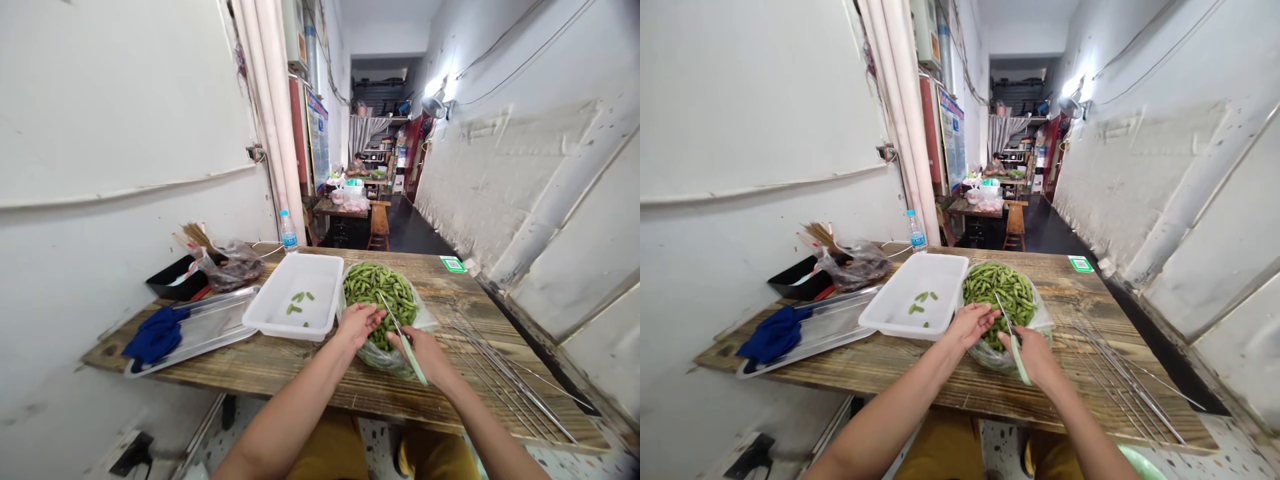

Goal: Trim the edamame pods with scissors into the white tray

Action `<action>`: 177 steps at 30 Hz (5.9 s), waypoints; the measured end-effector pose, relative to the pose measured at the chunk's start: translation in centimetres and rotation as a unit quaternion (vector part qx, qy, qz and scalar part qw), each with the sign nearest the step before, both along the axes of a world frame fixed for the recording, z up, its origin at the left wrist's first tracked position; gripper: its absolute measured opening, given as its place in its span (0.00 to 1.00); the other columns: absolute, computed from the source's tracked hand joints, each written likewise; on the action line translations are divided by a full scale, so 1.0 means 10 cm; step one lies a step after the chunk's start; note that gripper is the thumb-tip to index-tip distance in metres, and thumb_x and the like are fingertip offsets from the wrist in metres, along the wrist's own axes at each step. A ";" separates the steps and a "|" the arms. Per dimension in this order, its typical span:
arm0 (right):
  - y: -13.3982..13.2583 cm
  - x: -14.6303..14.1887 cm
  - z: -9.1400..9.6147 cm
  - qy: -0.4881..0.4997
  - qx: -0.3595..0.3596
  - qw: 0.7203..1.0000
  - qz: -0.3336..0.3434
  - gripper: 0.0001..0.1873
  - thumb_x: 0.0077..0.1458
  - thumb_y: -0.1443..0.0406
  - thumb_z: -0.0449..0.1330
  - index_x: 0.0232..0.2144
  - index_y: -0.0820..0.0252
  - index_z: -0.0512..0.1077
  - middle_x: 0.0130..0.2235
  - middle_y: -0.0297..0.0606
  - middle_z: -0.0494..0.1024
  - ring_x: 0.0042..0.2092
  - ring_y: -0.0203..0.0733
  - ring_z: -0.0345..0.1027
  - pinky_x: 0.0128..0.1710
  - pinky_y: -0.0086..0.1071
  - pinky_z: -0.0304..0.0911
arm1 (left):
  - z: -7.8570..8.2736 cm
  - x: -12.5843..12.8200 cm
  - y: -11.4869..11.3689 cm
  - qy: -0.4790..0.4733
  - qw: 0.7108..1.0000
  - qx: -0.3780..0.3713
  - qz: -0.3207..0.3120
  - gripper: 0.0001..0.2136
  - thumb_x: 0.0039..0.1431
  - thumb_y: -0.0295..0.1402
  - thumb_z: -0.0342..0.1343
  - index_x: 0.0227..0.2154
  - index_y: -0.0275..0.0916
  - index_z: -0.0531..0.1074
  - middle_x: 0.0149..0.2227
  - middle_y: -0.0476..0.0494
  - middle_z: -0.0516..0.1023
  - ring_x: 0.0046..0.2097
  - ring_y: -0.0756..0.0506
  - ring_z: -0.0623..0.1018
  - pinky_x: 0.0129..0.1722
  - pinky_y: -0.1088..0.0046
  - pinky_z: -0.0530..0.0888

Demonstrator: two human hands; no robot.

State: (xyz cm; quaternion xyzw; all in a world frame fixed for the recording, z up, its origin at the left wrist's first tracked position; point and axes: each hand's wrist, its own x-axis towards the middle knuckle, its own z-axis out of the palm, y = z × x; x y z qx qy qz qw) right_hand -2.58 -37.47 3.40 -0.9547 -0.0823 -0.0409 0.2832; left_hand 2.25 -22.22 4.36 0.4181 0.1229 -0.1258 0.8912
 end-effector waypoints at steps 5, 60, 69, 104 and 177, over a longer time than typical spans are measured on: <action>-0.07 0.00 -0.05 0.018 -0.062 0.998 0.016 0.21 0.57 0.50 0.50 0.24 0.59 0.68 0.27 0.44 0.76 0.31 0.46 0.70 0.31 0.31 0.55 | -0.01 0.07 0.18 -0.031 0.992 0.118 0.022 0.07 0.55 0.23 0.54 0.27 0.37 0.60 0.26 0.44 0.75 0.32 0.47 0.79 0.31 0.75 0.72; -0.13 -0.17 -0.01 0.020 0.032 0.999 0.037 0.22 0.57 0.47 0.46 0.29 0.58 0.65 0.31 0.40 0.72 0.33 0.43 0.65 0.36 0.33 0.59 | 0.02 0.02 0.17 -0.087 0.995 0.028 -0.032 0.06 0.49 0.20 0.60 0.27 0.32 0.68 0.26 0.48 0.74 0.34 0.49 0.79 0.37 0.76 0.76; -0.05 -0.14 0.00 0.002 0.040 0.999 0.037 0.24 0.56 0.46 0.46 0.26 0.58 0.65 0.28 0.39 0.72 0.30 0.41 0.63 0.32 0.31 0.57 | 0.00 -0.07 0.07 -0.072 0.994 0.028 -0.071 0.07 0.47 0.21 0.63 0.24 0.31 0.69 0.25 0.47 0.74 0.30 0.51 0.78 0.31 0.79 0.75; -0.09 -0.17 -0.09 0.056 -0.003 0.998 -0.004 0.22 0.57 0.47 0.47 0.33 0.59 0.65 0.36 0.45 0.72 0.38 0.47 0.67 0.39 0.35 0.58 | -0.10 0.06 0.29 -0.285 0.736 0.613 0.022 0.09 0.54 0.28 0.55 0.39 0.38 0.73 0.37 0.44 0.79 0.40 0.45 0.76 0.47 0.64 0.66; -0.09 -0.22 0.03 0.009 -0.016 0.999 0.048 0.20 0.57 0.50 0.51 0.27 0.58 0.69 0.31 0.41 0.74 0.33 0.45 0.68 0.34 0.32 0.59 | 0.05 -0.05 0.37 -0.315 0.815 0.439 -0.210 0.15 0.53 0.41 0.52 0.24 0.33 0.74 0.22 0.51 0.69 0.29 0.50 0.66 0.32 0.75 0.62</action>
